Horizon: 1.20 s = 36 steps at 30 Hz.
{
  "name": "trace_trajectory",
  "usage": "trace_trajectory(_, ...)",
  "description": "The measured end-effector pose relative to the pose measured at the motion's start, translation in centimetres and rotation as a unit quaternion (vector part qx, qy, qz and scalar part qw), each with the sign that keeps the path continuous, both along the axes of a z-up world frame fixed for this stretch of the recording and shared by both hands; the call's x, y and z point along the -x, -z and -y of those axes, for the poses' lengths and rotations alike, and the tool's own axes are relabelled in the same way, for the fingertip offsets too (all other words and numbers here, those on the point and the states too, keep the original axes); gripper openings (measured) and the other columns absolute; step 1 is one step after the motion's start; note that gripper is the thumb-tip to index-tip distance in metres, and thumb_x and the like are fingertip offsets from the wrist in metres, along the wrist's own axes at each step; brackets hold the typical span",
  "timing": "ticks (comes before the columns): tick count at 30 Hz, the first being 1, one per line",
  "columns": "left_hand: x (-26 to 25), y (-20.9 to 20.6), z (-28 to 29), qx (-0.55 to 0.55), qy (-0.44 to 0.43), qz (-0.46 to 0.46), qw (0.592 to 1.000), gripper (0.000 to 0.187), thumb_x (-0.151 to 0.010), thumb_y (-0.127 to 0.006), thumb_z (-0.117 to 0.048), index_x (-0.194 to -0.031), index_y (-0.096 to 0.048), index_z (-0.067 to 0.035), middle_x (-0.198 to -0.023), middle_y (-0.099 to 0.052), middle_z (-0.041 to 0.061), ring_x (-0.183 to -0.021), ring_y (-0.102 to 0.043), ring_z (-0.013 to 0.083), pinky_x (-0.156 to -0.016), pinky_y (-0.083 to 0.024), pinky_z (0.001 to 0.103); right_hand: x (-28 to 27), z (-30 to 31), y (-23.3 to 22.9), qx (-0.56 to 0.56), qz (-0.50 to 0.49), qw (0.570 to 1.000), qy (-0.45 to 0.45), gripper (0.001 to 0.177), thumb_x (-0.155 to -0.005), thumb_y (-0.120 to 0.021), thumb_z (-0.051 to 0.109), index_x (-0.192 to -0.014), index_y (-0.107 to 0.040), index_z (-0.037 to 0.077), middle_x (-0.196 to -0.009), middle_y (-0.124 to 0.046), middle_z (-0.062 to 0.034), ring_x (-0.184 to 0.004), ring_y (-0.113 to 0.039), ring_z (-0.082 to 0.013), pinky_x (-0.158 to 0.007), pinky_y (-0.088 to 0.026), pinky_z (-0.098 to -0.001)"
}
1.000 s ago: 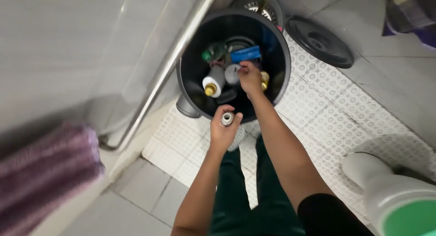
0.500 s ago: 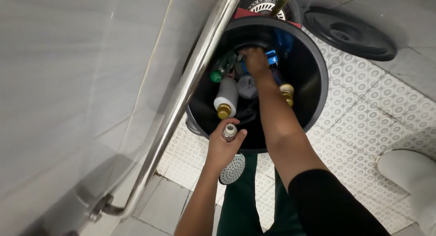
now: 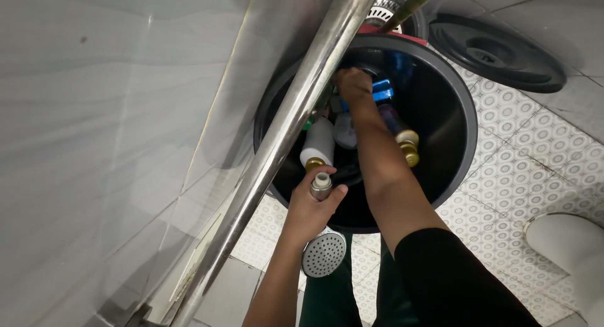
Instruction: The user is attempting to repair or modify a shower head by removing components and mixing liquid in a plastic bottle.
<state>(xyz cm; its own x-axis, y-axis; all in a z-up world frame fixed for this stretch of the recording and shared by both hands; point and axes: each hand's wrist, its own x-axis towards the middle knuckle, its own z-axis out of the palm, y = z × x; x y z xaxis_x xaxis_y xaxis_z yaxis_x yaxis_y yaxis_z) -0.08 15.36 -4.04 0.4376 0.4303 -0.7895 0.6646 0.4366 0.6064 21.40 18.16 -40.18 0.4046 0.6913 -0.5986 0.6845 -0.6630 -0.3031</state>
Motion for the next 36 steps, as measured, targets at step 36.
trace_trajectory(36,3.1,-3.2,3.6,-0.017,-0.118,0.016,0.993,0.033,-0.089,-0.077,-0.022,-0.117,-0.066,-0.008,-0.068,-0.06,-0.002,-0.061,-0.057,0.0059,-0.056,-0.048,0.023,7.0,3.1,-25.0,-0.441,-0.093,0.884,0.124,0.042,-0.083,-0.084,0.01,-0.121,-0.067,0.003,-0.115,-0.064,-0.0195,-0.098,-0.068,-0.0375,-0.082,-0.057,-0.0426)
